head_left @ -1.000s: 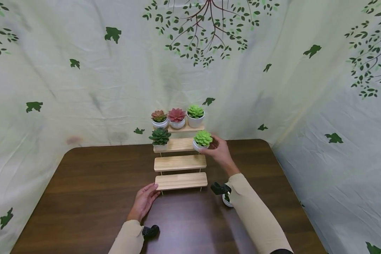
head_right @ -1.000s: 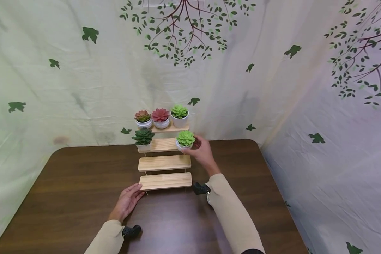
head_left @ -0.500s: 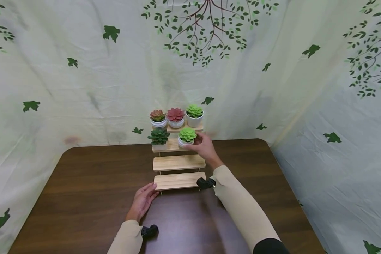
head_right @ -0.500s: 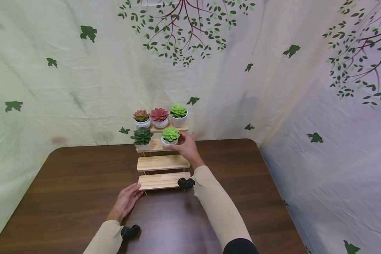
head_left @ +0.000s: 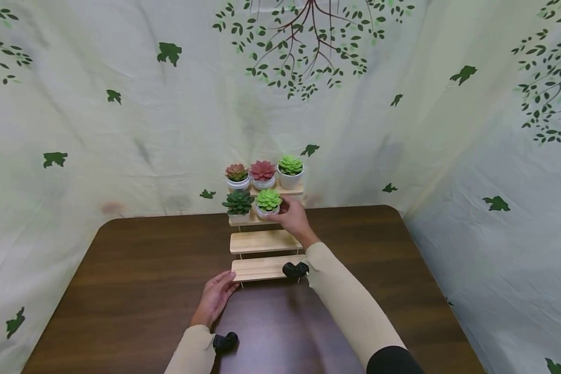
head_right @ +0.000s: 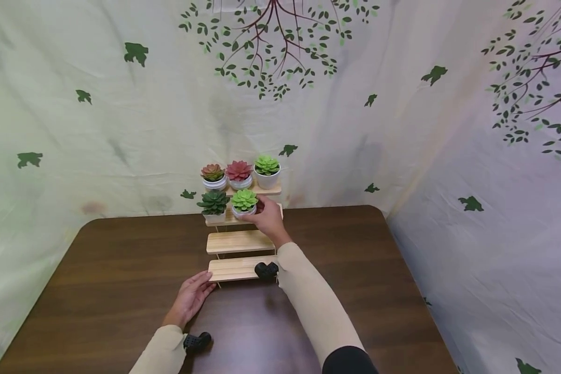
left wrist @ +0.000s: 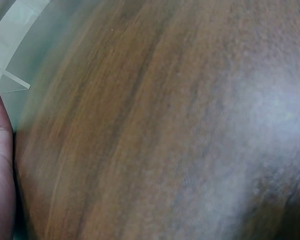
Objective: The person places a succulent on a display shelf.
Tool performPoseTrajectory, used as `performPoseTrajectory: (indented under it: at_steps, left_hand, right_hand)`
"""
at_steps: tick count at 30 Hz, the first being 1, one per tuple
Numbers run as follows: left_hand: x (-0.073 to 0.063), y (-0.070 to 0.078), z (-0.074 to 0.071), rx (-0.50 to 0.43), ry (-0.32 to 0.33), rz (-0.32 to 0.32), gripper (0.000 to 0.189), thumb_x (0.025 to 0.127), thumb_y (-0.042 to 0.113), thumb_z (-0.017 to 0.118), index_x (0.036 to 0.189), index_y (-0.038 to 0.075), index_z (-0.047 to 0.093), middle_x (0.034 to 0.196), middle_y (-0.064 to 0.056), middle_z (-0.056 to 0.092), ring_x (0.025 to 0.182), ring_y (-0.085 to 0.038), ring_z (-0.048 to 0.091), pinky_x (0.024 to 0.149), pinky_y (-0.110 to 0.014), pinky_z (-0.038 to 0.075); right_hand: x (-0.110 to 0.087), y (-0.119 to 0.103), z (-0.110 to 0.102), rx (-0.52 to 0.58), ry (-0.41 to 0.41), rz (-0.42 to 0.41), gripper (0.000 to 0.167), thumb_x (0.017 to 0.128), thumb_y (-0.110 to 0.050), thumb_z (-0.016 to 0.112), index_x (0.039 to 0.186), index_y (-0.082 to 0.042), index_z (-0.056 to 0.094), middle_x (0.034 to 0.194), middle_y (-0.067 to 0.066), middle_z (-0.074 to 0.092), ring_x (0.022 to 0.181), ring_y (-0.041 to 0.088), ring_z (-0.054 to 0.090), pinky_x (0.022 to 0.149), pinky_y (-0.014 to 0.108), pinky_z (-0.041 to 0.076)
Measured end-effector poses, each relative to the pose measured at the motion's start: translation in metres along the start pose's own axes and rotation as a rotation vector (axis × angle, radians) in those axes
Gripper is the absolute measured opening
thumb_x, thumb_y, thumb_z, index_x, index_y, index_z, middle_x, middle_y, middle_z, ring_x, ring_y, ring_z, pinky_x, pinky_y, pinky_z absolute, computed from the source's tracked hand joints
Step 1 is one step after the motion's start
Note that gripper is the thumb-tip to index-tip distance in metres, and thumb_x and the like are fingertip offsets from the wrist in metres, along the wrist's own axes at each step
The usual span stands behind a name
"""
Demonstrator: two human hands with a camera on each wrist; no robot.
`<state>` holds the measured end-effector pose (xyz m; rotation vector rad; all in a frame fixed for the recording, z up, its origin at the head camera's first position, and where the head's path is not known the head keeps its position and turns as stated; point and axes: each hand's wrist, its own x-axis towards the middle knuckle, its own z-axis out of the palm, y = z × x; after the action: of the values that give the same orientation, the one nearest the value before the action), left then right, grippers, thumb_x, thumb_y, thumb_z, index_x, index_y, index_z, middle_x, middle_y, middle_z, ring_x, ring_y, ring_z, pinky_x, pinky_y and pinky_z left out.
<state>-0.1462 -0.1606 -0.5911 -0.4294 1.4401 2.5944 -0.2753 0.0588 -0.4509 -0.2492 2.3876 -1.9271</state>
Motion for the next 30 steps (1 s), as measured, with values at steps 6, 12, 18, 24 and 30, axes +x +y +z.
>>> performPoseTrajectory:
  at_steps: [6, 12, 18, 24, 30]
  left_hand:
    - [0.002, -0.004, 0.006, -0.016, 0.024, -0.016, 0.019, 0.096, -0.001, 0.054, 0.086, 0.009, 0.067, 0.086, -0.002, 0.068, 0.081, -0.012, 0.065, 0.077, -0.025, 0.055]
    - [0.003, -0.008, 0.010, -0.028, 0.010, -0.021, 0.022, 0.096, -0.003, 0.051, 0.085, 0.008, 0.066, 0.086, -0.002, 0.068, 0.081, -0.012, 0.065, 0.077, -0.025, 0.055]
    - [0.004, -0.007, 0.008, -0.012, -0.010, 0.002, 0.022, 0.096, -0.001, 0.052, 0.086, 0.010, 0.068, 0.086, -0.001, 0.068, 0.081, -0.010, 0.065, 0.077, -0.024, 0.055]
    - [0.003, -0.005, 0.004, 0.009, -0.003, 0.011, 0.020, 0.096, 0.000, 0.054, 0.086, 0.010, 0.068, 0.087, -0.001, 0.068, 0.081, -0.010, 0.065, 0.076, -0.024, 0.055]
    - [0.002, -0.004, 0.002, -0.004, 0.017, -0.017, 0.021, 0.096, -0.001, 0.054, 0.085, 0.011, 0.068, 0.087, -0.001, 0.068, 0.081, -0.011, 0.065, 0.077, -0.025, 0.055]
  right_hand:
    - [-0.003, 0.001, -0.004, -0.022, 0.005, -0.021, 0.061, 0.077, -0.001, 0.079, 0.132, 0.001, 0.053, 0.126, 0.018, 0.059, 0.115, 0.028, 0.058, 0.093, 0.031, 0.051]
    - [-0.006, 0.002, -0.008, -0.038, 0.030, -0.050, 0.062, 0.076, -0.001, 0.080, 0.131, 0.001, 0.053, 0.125, 0.019, 0.059, 0.115, 0.029, 0.058, 0.095, 0.030, 0.049]
    - [-0.012, 0.007, -0.017, 0.047, 0.014, -0.050, 0.066, 0.077, -0.004, 0.079, 0.136, 0.000, 0.049, 0.127, 0.020, 0.056, 0.116, 0.031, 0.056, 0.097, 0.032, 0.049]
    - [-0.028, 0.016, -0.041, 0.114, -0.017, -0.047, 0.064, 0.080, -0.007, 0.078, 0.136, 0.000, 0.048, 0.134, 0.020, 0.051, 0.121, 0.033, 0.052, 0.101, 0.036, 0.045]
    - [-0.042, 0.030, -0.070, 0.140, -0.005, -0.061, 0.064, 0.081, -0.003, 0.076, 0.137, 0.003, 0.046, 0.131, 0.023, 0.052, 0.119, 0.037, 0.053, 0.098, 0.035, 0.048]
